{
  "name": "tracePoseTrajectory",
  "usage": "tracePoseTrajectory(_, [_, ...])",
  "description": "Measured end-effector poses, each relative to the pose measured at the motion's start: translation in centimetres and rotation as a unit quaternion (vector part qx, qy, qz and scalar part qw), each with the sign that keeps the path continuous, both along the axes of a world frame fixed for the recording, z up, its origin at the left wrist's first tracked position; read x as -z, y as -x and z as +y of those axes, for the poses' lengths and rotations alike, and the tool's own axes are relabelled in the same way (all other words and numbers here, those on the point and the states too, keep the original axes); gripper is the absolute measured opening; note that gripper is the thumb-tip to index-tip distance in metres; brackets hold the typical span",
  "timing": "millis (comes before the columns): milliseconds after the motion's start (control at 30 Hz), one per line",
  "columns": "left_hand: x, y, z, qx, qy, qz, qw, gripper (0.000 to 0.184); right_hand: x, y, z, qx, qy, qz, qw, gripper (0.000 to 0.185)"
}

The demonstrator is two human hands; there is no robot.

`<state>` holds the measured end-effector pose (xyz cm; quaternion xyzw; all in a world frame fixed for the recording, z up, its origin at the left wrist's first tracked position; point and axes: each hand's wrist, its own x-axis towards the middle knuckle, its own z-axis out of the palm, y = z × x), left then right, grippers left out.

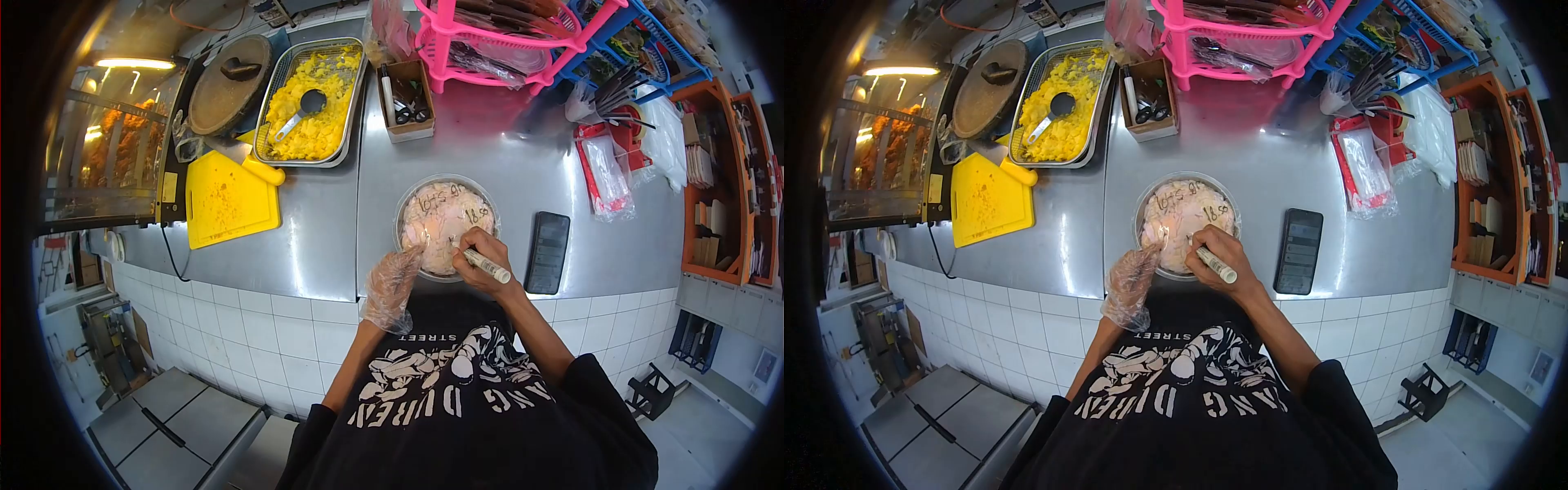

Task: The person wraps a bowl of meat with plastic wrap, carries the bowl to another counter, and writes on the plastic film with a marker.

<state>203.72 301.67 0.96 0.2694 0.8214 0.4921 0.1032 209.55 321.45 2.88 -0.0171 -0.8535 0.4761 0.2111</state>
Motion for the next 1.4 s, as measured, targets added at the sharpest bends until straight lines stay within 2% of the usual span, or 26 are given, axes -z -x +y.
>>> tracePoseTrajectory(100, [0.2, 0.0, 0.0, -0.002, -0.002, 0.0, 1.0, 0.028, 0.2, -0.2, 0.0, -0.005, 0.016, -0.003, 1.0, 0.019])
tracePoseTrajectory(200, [0.1, 0.0, 0.0, -0.004, -0.001, -0.01, 1.0, 0.029, 0.5, -0.3, -0.1, 0.037, 0.038, 0.014, 0.998, 0.018])
tracePoseTrajectory(367, [-0.5, -0.1, 0.0, -0.009, 0.04, -0.044, 0.998, 0.03, 0.3, 0.1, -0.2, 0.047, 0.012, 0.01, 0.999, 0.018])
tracePoseTrajectory(667, [-0.7, 0.3, 0.1, 0.004, -0.005, 0.046, 0.999, 0.028, 1.0, -0.6, -1.1, 0.065, 0.087, 0.008, 0.994, 0.018])
tracePoseTrajectory(767, [-0.3, 0.2, 0.1, 0.008, 0.062, 0.03, 0.998, 0.026, 0.9, -1.1, -0.6, 0.084, 0.083, 0.033, 0.992, 0.018])
tracePoseTrajectory(867, [0.9, 0.0, 0.4, -0.018, -0.052, 0.031, 0.998, 0.025, 1.2, -0.8, -0.6, 0.077, 0.076, 0.055, 0.993, 0.019])
tracePoseTrajectory(1400, [0.8, 0.1, 0.3, -0.015, -0.025, 0.03, 0.999, 0.027, 1.3, -0.8, -0.5, 0.081, 0.08, 0.06, 0.992, 0.019])
